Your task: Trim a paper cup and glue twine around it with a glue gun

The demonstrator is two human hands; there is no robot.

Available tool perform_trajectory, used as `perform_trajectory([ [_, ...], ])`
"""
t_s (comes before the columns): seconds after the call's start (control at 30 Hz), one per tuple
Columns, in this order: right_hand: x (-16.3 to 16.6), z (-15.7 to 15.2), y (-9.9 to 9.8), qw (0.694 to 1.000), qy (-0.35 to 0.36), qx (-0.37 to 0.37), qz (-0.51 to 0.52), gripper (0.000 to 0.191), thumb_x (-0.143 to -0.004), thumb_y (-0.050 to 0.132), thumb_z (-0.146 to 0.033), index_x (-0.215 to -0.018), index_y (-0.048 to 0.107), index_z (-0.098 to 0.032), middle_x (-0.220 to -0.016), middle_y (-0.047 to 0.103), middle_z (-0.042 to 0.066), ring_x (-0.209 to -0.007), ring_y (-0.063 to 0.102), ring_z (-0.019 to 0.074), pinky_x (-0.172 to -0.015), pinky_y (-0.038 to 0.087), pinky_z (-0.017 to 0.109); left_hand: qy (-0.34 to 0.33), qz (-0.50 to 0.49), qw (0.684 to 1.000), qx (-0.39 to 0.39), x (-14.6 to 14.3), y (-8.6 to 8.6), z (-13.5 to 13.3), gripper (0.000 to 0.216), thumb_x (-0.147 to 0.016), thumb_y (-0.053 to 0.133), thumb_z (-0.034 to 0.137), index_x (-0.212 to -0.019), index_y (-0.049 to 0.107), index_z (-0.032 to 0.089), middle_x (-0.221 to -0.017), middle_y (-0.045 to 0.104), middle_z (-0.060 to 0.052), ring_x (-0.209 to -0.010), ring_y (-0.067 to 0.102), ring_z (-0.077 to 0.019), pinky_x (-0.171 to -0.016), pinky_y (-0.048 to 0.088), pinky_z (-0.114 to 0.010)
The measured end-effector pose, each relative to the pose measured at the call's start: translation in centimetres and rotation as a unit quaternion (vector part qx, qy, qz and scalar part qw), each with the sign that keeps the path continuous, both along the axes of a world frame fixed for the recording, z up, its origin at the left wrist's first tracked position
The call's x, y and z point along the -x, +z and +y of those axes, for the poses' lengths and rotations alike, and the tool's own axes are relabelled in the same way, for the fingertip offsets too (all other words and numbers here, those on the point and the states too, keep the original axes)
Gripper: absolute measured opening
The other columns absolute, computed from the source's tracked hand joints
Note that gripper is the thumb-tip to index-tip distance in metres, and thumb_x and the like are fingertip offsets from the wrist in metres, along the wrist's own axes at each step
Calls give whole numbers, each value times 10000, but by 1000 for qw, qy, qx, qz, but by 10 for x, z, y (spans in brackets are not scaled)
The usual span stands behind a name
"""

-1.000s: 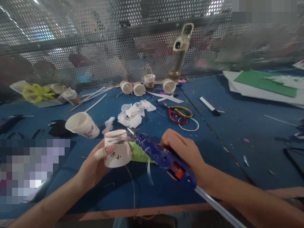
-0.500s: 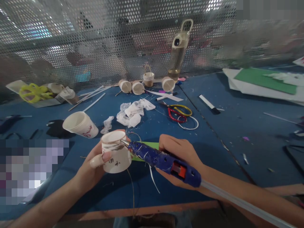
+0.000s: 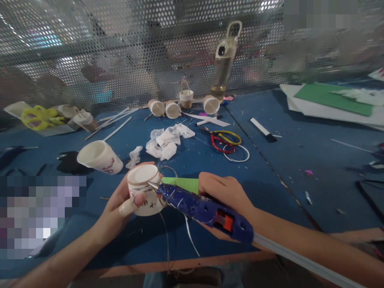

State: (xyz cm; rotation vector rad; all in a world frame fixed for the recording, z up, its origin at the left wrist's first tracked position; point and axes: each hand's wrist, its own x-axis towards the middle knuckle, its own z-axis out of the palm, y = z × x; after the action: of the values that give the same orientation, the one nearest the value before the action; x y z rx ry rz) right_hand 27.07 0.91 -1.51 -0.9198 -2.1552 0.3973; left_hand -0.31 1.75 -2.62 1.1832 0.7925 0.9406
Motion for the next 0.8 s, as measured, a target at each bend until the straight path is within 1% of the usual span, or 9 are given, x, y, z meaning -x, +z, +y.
perform_trajectory([
  [0.1,-1,-1,0,1000,-9,3,-3,249,-817,597,-164,-810,370,-266,-710,392,-73,-527,377,104,-521,265,267,8,-3,1000,-12,-1,1,0,562,-950,670,382,-1481,491,347,-1342,650,-62,-1164,618,-265,-979,514,-344],
  [0.23,-1,-2,2,1000,-27,5,-11,252,-797,596,-147,-801,373,-265,-696,404,-78,-508,400,96,-515,280,253,19,10,1000,-20,-1,4,-1,555,-913,709,411,-1434,536,332,-1225,674,-60,-1079,627,-253,-936,523,-336],
  [0.43,-2,-3,2,999,-30,-12,-38,259,-784,600,-131,-804,381,-266,-692,414,-78,-511,379,98,-519,267,253,24,25,999,-21,-2,6,-1,551,-903,730,414,-1416,541,340,-1264,660,-56,-1119,622,-266,-947,527,-344],
  [0.53,-3,-2,0,999,-24,-22,-43,251,-816,596,-143,-811,377,-265,-706,399,-72,-524,374,99,-532,259,262,27,30,999,-23,-2,7,-1,543,-904,736,404,-1407,541,341,-1273,656,-51,-1143,624,-263,-966,526,-337],
  [0.63,-3,-3,-3,999,-10,-22,-36,245,-849,578,-168,-820,355,-267,-713,400,-67,-542,402,107,-543,262,276,22,24,999,-23,-4,8,-2,531,-909,737,381,-1399,535,349,-1264,663,-44,-1147,637,-258,-971,528,-335],
  [0.7,-3,-3,-4,999,-2,-24,-31,253,-848,575,-175,-822,341,-270,-709,402,-68,-546,417,111,-542,259,283,20,19,999,-23,-4,8,-3,517,-914,735,365,-1391,538,358,-1251,668,-39,-1132,646,-254,-964,533,-339],
  [0.8,-3,-4,-4,999,-10,-27,-37,263,-845,573,-152,-811,340,-268,-702,387,-72,-537,383,108,-538,251,282,24,24,999,-30,-4,8,-3,524,-911,737,373,-1394,536,365,-1256,660,-35,-1135,638,-252,-968,529,-339],
])
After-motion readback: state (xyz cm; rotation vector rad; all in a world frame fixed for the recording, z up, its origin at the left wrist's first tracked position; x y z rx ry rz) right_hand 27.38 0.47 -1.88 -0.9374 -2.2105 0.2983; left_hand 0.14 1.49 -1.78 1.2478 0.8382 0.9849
